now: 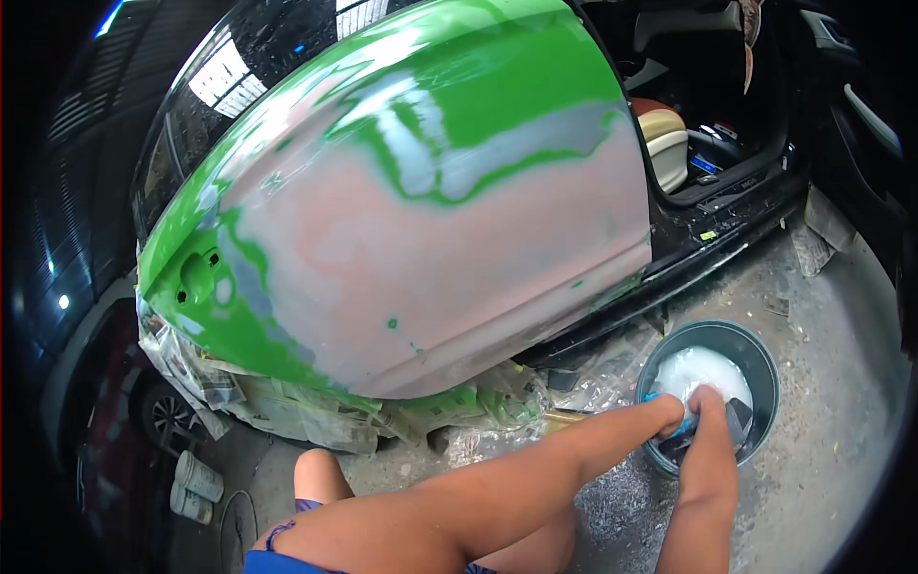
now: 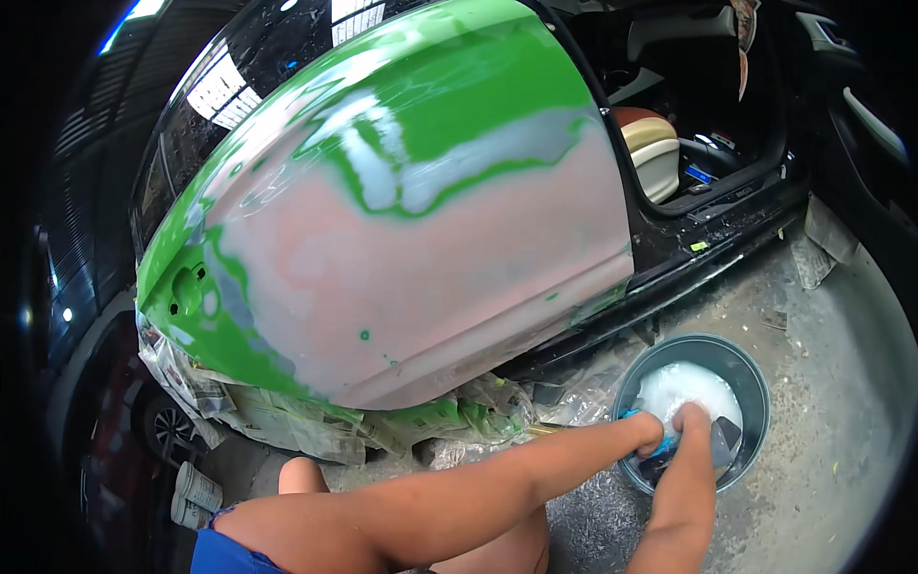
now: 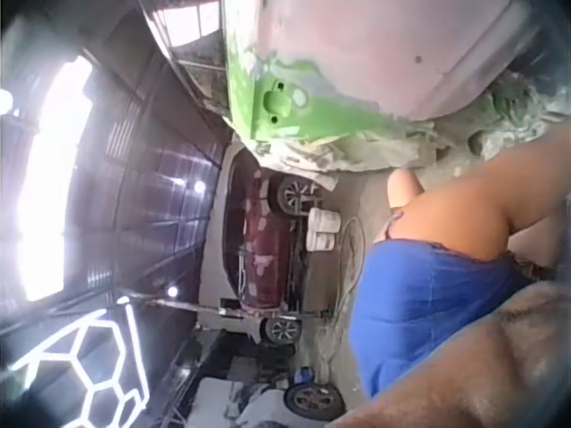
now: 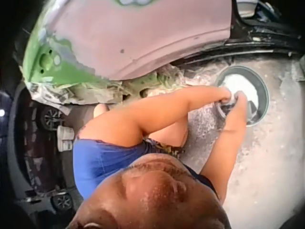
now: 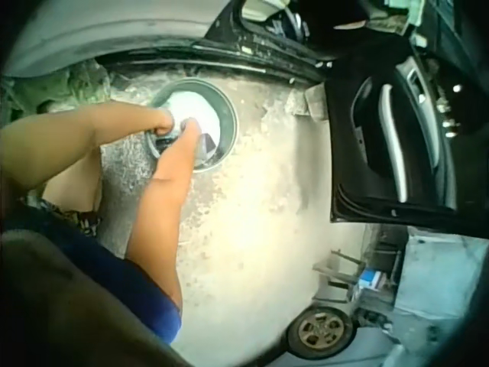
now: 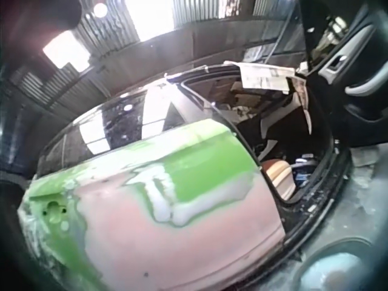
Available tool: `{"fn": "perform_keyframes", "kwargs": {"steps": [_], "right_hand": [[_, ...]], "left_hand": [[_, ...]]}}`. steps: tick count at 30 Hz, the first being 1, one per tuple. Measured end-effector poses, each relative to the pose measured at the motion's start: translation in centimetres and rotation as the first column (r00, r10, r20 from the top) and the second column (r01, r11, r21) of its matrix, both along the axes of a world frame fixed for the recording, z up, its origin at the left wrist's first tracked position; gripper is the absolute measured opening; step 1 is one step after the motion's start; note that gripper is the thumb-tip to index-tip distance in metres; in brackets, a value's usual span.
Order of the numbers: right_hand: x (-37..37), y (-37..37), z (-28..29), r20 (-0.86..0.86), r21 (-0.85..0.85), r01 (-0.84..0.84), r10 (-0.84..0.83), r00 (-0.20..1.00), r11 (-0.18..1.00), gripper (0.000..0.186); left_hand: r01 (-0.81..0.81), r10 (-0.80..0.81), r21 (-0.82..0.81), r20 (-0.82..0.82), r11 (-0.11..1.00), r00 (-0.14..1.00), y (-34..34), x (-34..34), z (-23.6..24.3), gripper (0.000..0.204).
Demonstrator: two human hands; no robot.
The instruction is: Wet sanding and cleaning a patched car door in preparation for further body work or painting.
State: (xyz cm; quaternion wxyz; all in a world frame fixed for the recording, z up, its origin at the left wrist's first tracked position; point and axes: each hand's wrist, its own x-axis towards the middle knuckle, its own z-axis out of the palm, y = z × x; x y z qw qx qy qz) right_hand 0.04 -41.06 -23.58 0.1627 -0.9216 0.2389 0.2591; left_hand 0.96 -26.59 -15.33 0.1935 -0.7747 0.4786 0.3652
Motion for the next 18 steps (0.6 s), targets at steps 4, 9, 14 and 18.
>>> {"fn": "perform_keyframes", "kwargs": {"steps": [4, 9, 14, 18], "right_hand": [[5.5, 1.5, -2.7, -0.063, 0.061, -0.159, 0.163, 0.985, 0.985, 0.038], [2.7, -2.0, 2.6, 0.049, 0.046, -0.224, 0.222, 0.974, 0.974, 0.031], [-3.8, -1.1, 14.8, 0.266, 0.829, 0.260, -0.758, 0.595, 0.495, 0.039], [-4.6, 4.3, 21.5, 0.033, 0.996, -0.087, -0.921, 0.387, -0.001, 0.039]], "left_hand": [[-0.202, 0.209, 0.115, -0.050, 0.973, 0.977, 1.3, 3.9, -1.9, 0.030], [-0.269, 0.248, -0.332, -0.105, 0.904, 0.963, 1.9, 1.9, 4.3, 0.056], [-0.347, 0.215, -0.786, -0.274, 0.512, 0.938, 5.4, 1.6, 16.5, 0.040], [-0.612, 0.241, -0.715, -0.563, 0.338, 0.790, 11.8, 7.1, 28.4, 0.045]]}}
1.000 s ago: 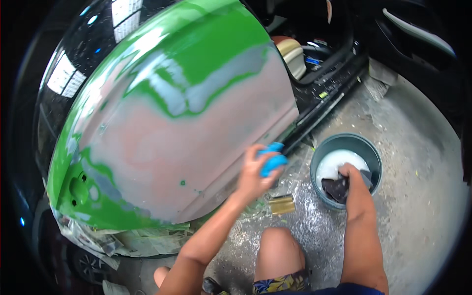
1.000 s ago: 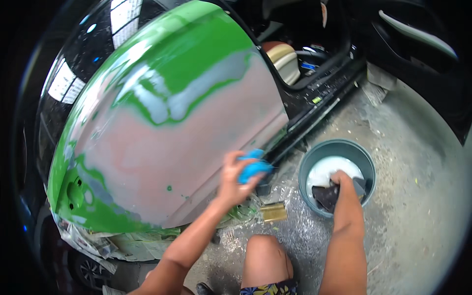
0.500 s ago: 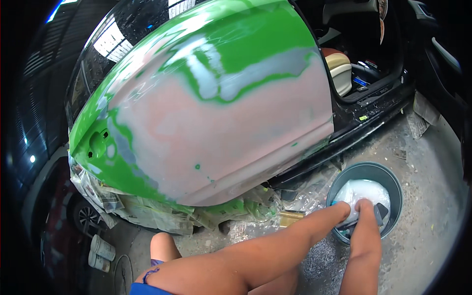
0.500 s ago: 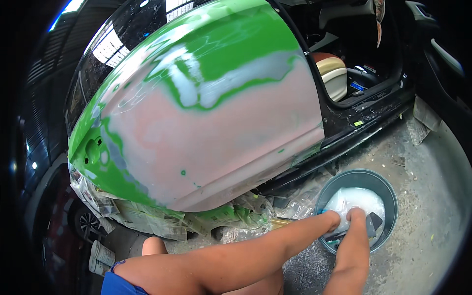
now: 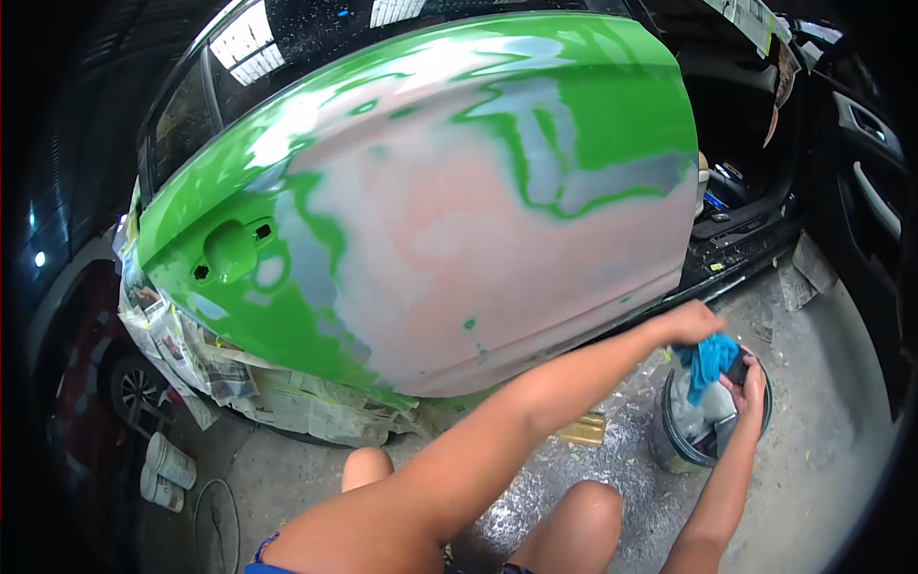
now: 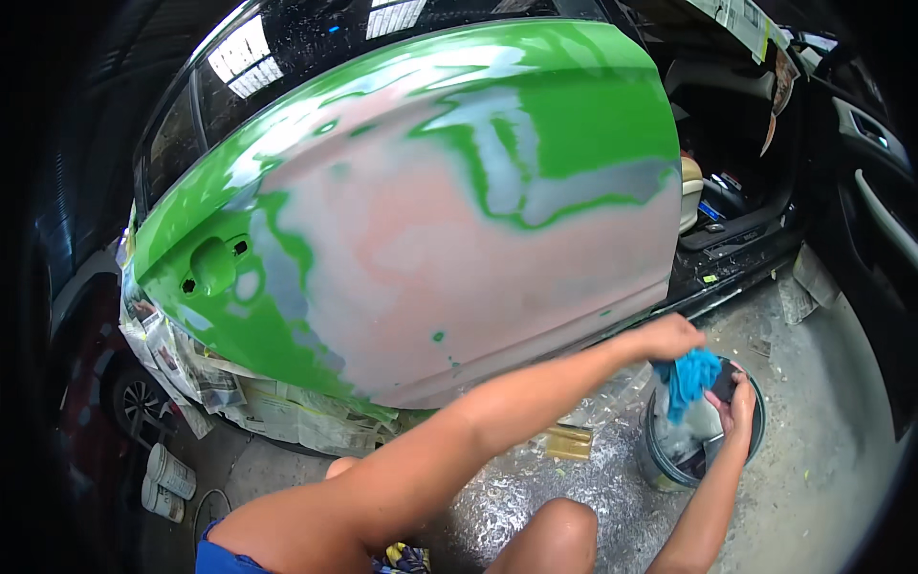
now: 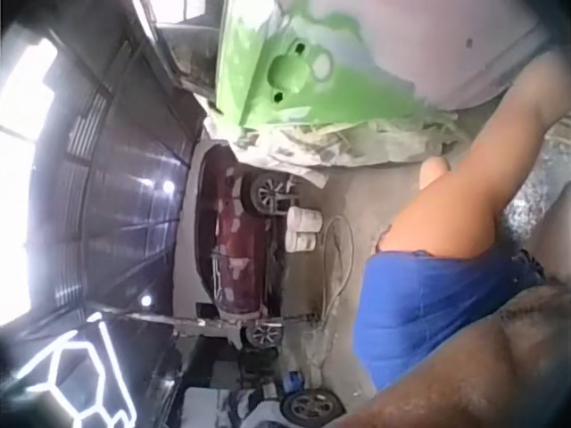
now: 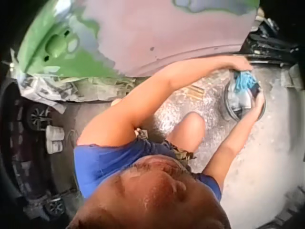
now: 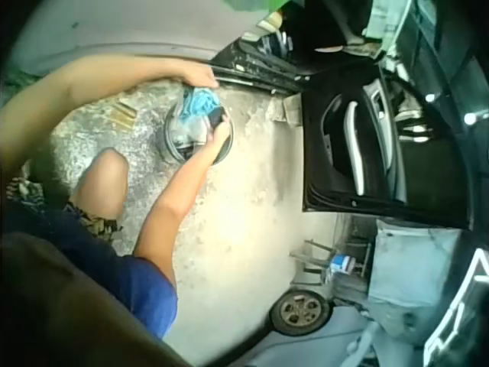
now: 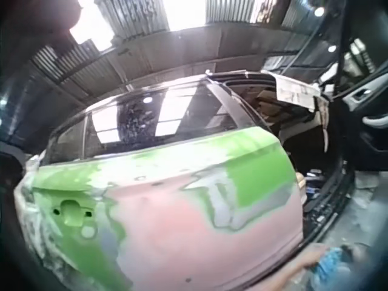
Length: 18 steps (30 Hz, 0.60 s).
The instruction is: Wet sanding and cleaning a patched car door in preparation for further body work or painting.
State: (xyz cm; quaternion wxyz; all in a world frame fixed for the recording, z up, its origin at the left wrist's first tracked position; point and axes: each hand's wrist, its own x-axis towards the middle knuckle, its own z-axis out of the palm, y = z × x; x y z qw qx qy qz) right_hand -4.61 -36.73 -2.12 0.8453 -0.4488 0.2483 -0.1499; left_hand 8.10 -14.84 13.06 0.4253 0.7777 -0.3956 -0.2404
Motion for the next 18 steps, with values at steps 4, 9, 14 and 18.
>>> {"fn": "perform_keyframes", "kwargs": {"steps": [4, 9, 14, 18], "right_hand": [[-1.7, 4.6, 8.2, 0.090, 0.233, 0.109, -0.133, 0.987, 0.966, 0.038], [-0.3, 16.1, 20.7, 0.069, 0.328, 0.069, -0.097, 0.993, 0.942, 0.043], [-0.8, 25.3, 29.6, -0.026, 0.285, 0.011, -0.004, 1.000, 0.958, 0.043], [3.4, 34.3, 36.0, -0.113, 0.188, 0.247, -0.229, 0.967, 0.951, 0.055]], "left_hand": [[-0.166, 0.117, -0.099, -0.377, 0.981, 0.919, 3.6, 1.4, 14.1, 0.043], [-0.168, 0.164, -0.136, -0.043, 0.976, 0.986, 12.6, 6.5, 34.8, 0.043], [-0.208, -0.050, 0.209, 0.810, 0.955, 0.584, 20.0, 9.7, 50.8, 0.049], [-0.113, -0.583, 0.664, 0.715, 0.739, 0.387, 31.2, 10.9, 49.7, 0.062]]}}
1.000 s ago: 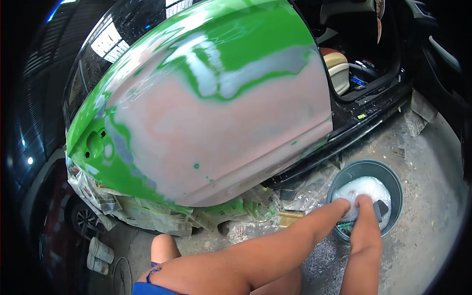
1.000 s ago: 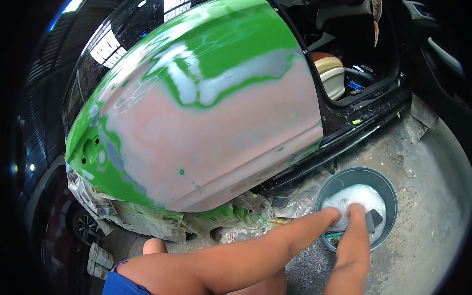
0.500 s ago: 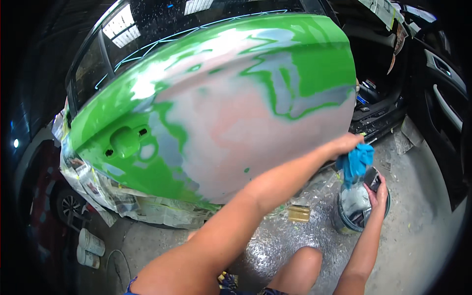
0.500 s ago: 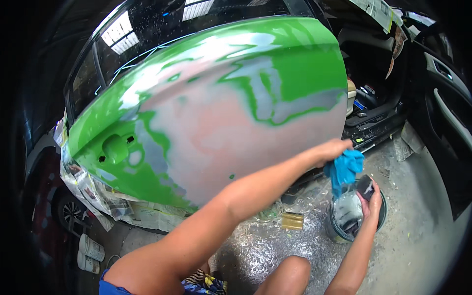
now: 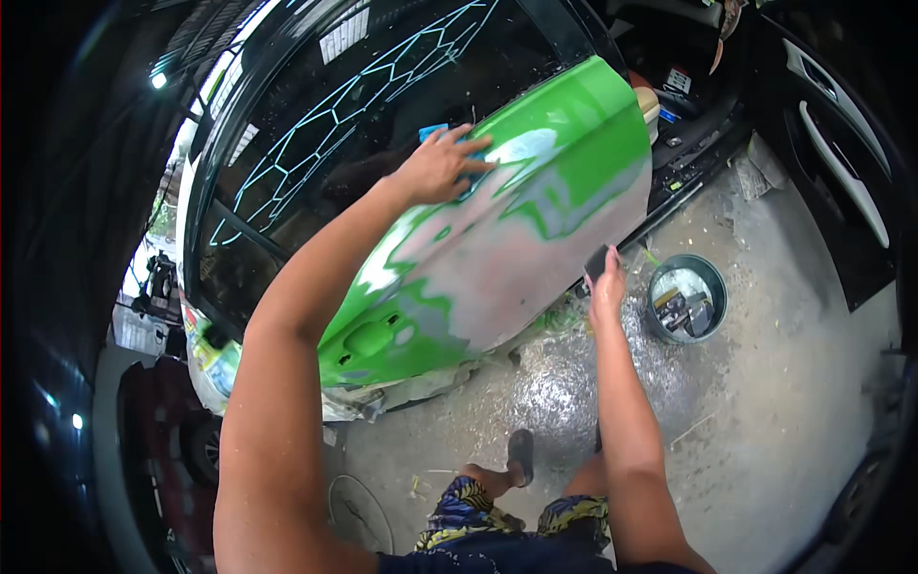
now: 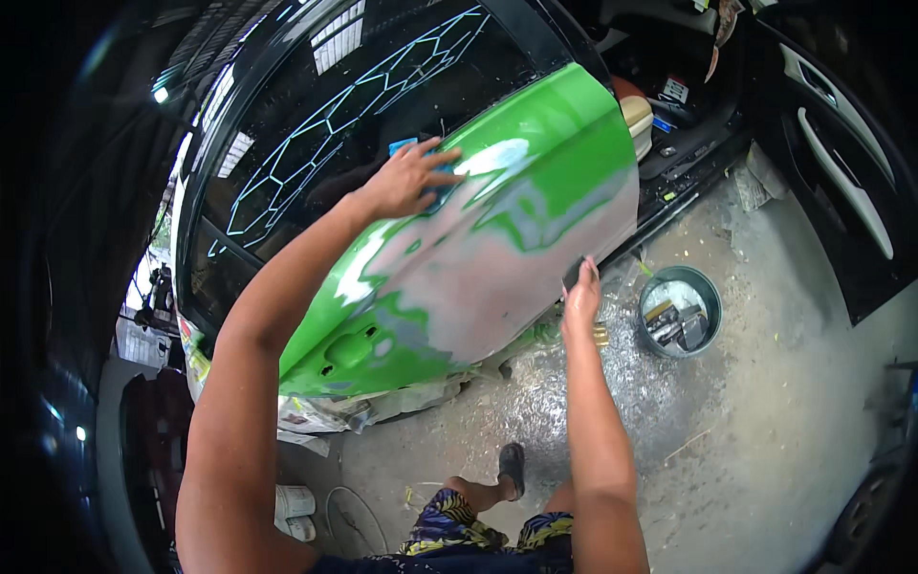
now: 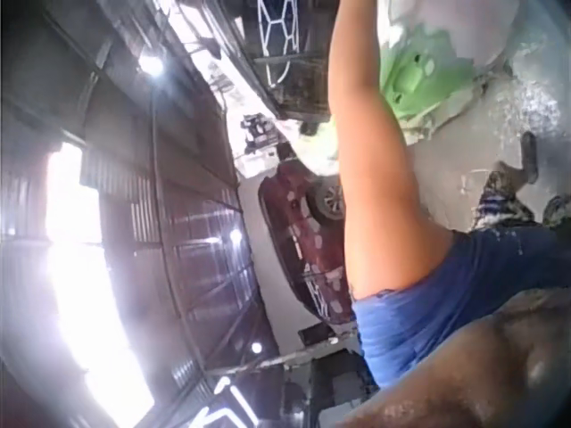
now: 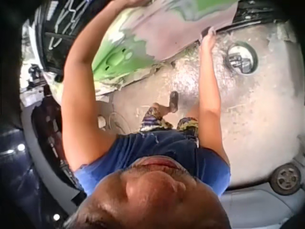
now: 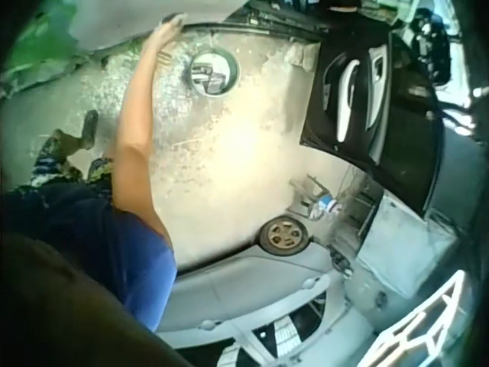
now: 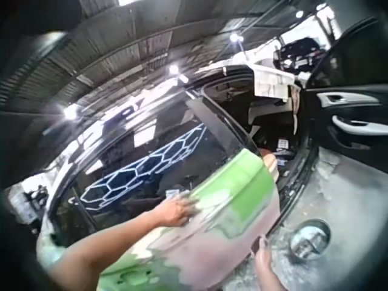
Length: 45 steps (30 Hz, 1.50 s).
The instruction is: Wet sanding and cleaning a patched car door in preparation for further body work or painting.
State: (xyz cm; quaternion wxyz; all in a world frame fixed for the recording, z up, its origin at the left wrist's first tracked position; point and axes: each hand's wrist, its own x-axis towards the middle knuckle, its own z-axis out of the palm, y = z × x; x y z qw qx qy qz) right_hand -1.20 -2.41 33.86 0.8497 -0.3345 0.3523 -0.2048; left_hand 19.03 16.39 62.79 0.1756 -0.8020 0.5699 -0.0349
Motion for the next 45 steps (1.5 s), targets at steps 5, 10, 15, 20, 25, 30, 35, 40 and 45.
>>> {"fn": "perform_keyframes", "kwargs": {"steps": [5, 10, 15, 20, 25, 30, 35, 40, 45], "right_hand": [[7.1, 5.9, 11.3, 0.069, -0.530, 0.058, -0.025, 0.997, 0.846, 0.067], [15.1, 12.5, 12.9, -0.123, -0.812, 0.101, -0.337, 0.934, 0.575, 0.076], [3.6, 41.6, 13.8, -0.124, -0.830, -0.076, -0.049, 0.991, 0.553, 0.079], [12.0, 23.6, 13.6, -0.065, -0.772, 0.132, -0.284, 0.956, 0.622, 0.081], [13.4, 21.4, 13.5, -0.054, -0.832, 0.191, -0.418, 0.907, 0.521, 0.076], [5.5, 42.8, 13.6, -0.043, -0.798, 0.039, -0.122, 0.992, 0.602, 0.079], [14.4, 12.8, 12.5, -0.074, -0.840, 0.175, -0.428, 0.901, 0.514, 0.079], [6.2, 37.8, 11.9, 0.036, -0.926, 0.055, -0.057, 0.998, 0.373, 0.074], [10.3, 26.0, 9.2, 0.179, -0.958, 0.200, -0.116, 0.977, 0.204, 0.070]], "left_hand": [[-0.054, 0.060, 0.081, -0.077, 0.995, 0.995, 17.2, -7.5, 4.2, 0.052], [-0.011, 0.016, 0.136, -0.034, 0.991, 0.999, 30.7, -9.5, 4.4, 0.058], [0.112, -0.116, -0.184, -0.008, 0.977, 0.993, 27.3, -7.1, 2.5, 0.060], [0.175, -0.167, -0.215, 0.051, 0.961, 0.985, 25.3, -6.2, 1.6, 0.063], [0.182, -0.173, -0.200, 0.060, 0.963, 0.983, 24.4, -6.0, 0.4, 0.065], [0.131, -0.123, -0.178, 0.054, 0.975, 0.991, 26.9, -5.9, 1.3, 0.065], [0.214, -0.204, -0.240, 0.065, 0.947, 0.977, 22.8, -6.5, 0.1, 0.056], [0.130, -0.121, -0.154, 0.062, 0.979, 0.991, 26.3, -6.0, 1.1, 0.056], [0.165, -0.155, -0.164, 0.074, 0.973, 0.985, 25.5, -5.8, 1.0, 0.057]]}}
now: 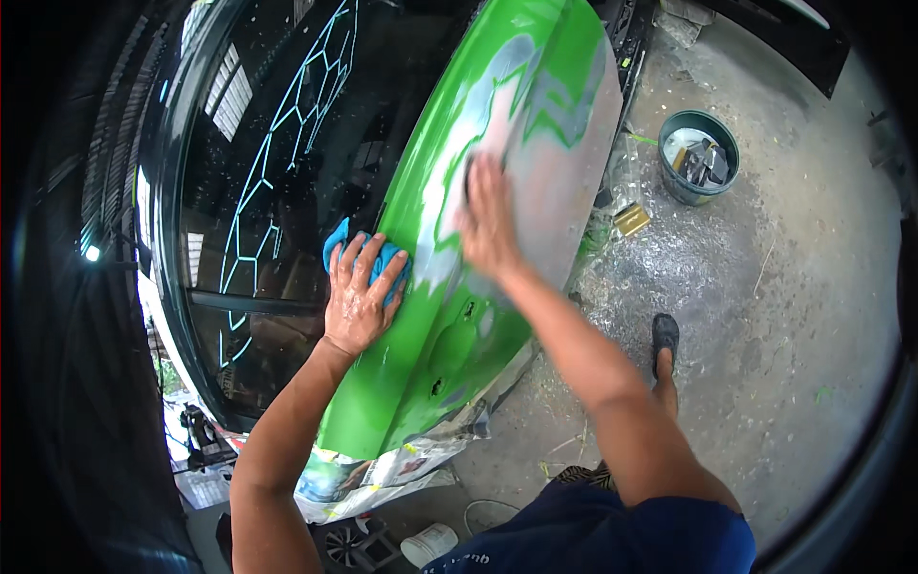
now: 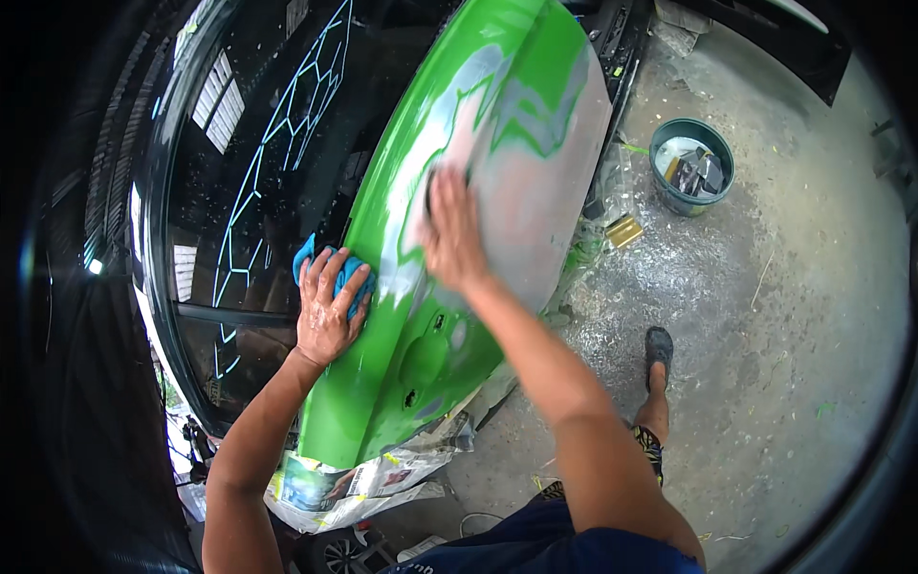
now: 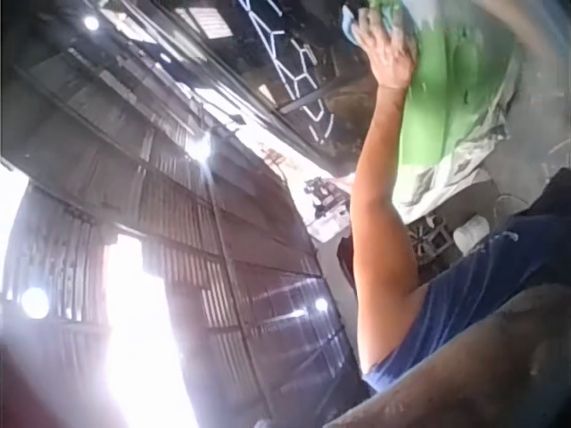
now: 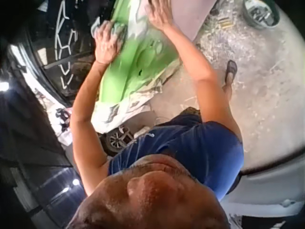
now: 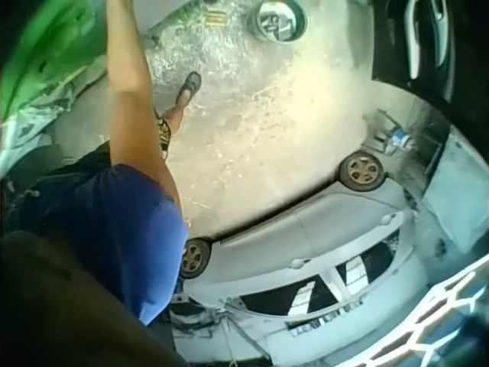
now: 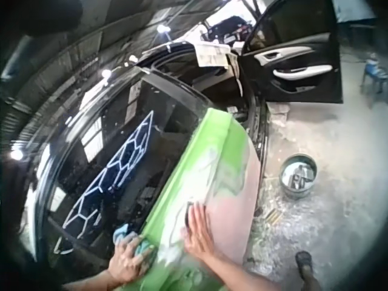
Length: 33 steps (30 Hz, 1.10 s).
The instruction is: Wet sanding and cleaning a patched car door in preparation for further body work or painting.
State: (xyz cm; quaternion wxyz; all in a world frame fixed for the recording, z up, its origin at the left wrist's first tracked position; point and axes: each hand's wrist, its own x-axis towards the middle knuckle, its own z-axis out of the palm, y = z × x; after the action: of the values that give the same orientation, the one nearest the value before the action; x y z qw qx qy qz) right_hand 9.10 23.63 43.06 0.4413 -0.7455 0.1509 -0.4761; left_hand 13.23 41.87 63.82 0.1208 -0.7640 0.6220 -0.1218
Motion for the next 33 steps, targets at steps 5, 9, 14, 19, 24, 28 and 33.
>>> {"fn": "perform_keyframes", "kwargs": {"steps": [5, 9, 14, 19, 24, 28, 33], "right_hand": [[5.1, -15.8, 0.3, -0.004, 0.056, 0.261, -0.261, 0.965, 0.964, 0.070], [-5.1, 13.4, 0.4, -0.088, 0.146, -0.147, 0.161, 0.983, 0.978, 0.079], [0.5, -5.7, 0.4, 0.048, 0.001, -0.005, 0.005, 0.999, 1.000, 0.070], [2.3, -4.8, 1.4, -0.025, 0.169, 0.119, -0.116, 0.993, 0.978, 0.069], [-4.4, 9.4, -0.3, -0.047, 0.113, -0.156, 0.162, 0.986, 0.981, 0.075], [4.5, -15.3, 0.7, -0.122, 0.214, 0.265, -0.244, 0.962, 0.940, 0.080], [5.0, -4.8, 3.1, -0.145, 0.426, 0.168, -0.116, 0.983, 0.889, 0.081]], "left_hand": [[0.038, -0.038, -0.024, -0.009, 0.999, 0.999, -1.5, -0.1, -0.5, 0.059], [-0.007, 0.007, 0.020, -0.012, 1.000, 1.000, 0.3, -0.3, 0.3, 0.058], [0.025, -0.026, -0.009, -0.004, 1.000, 1.000, -0.6, -0.1, 0.3, 0.056], [0.008, -0.008, -0.009, -0.007, 1.000, 1.000, -0.3, -0.1, -0.3, 0.054], [-0.007, 0.007, -0.003, -0.029, 1.000, 1.000, 0.3, -0.2, 0.1, 0.053], [0.036, -0.036, -0.012, -0.017, 0.999, 0.999, -1.8, -0.5, -0.6, 0.054], [-0.010, 0.010, 0.027, 0.000, 1.000, 1.000, 0.7, -0.1, 0.4, 0.054]]}}
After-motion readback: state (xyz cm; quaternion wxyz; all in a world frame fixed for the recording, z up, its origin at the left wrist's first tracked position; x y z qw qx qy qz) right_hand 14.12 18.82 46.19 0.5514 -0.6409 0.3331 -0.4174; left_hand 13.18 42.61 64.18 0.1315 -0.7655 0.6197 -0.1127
